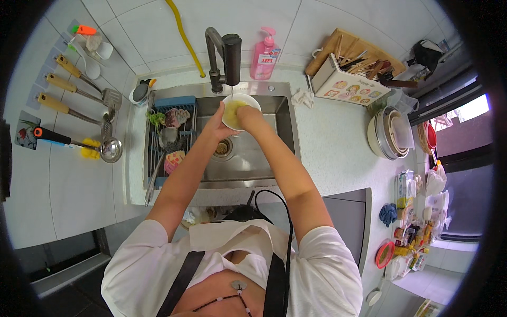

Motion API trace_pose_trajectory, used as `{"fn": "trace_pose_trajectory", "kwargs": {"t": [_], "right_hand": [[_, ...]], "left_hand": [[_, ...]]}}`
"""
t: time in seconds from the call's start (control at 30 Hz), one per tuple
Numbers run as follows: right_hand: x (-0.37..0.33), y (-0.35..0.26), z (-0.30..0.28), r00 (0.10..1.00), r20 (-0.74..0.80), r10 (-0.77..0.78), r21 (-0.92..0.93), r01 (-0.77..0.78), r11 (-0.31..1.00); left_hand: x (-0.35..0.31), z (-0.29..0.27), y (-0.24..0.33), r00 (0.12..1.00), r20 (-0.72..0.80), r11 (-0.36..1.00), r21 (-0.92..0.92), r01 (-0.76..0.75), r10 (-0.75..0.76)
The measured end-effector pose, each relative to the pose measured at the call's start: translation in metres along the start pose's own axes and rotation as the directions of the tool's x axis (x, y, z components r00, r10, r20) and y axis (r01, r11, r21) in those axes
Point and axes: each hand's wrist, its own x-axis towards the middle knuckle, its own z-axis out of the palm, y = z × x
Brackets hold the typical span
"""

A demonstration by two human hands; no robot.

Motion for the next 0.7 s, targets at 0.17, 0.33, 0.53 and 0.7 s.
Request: {"fn": "trace_pose_trajectory", "kwargs": {"t": [0.17,0.33,0.53,0.7], "right_hand": [[0.005,0.004,0.003,0.957,-0.007,-0.291,0.197,0.287,0.937],[0.005,0.002,-0.015,0.951,-0.196,-0.238,0.377,0.297,0.877],[0.007,0.0,0.006,0.93,-0.341,-0.138,0.05,0.165,0.985],[0.004,-0.004,0.007,0.955,-0.203,-0.215,0.086,0.236,0.968]], "left_hand": [[-0.002,-0.005,0.0,0.999,-0.04,1.0,0.01,0.005,-0.004],[-0.002,-0.006,0.001,1.0,0.0,0.999,-0.034,0.024,-0.024],[-0.01,0.001,0.006,0.996,0.088,0.999,-0.038,-0.014,0.018],[-0.013,0.001,0.009,1.0,-0.012,0.999,-0.027,-0.022,0.021]]}}
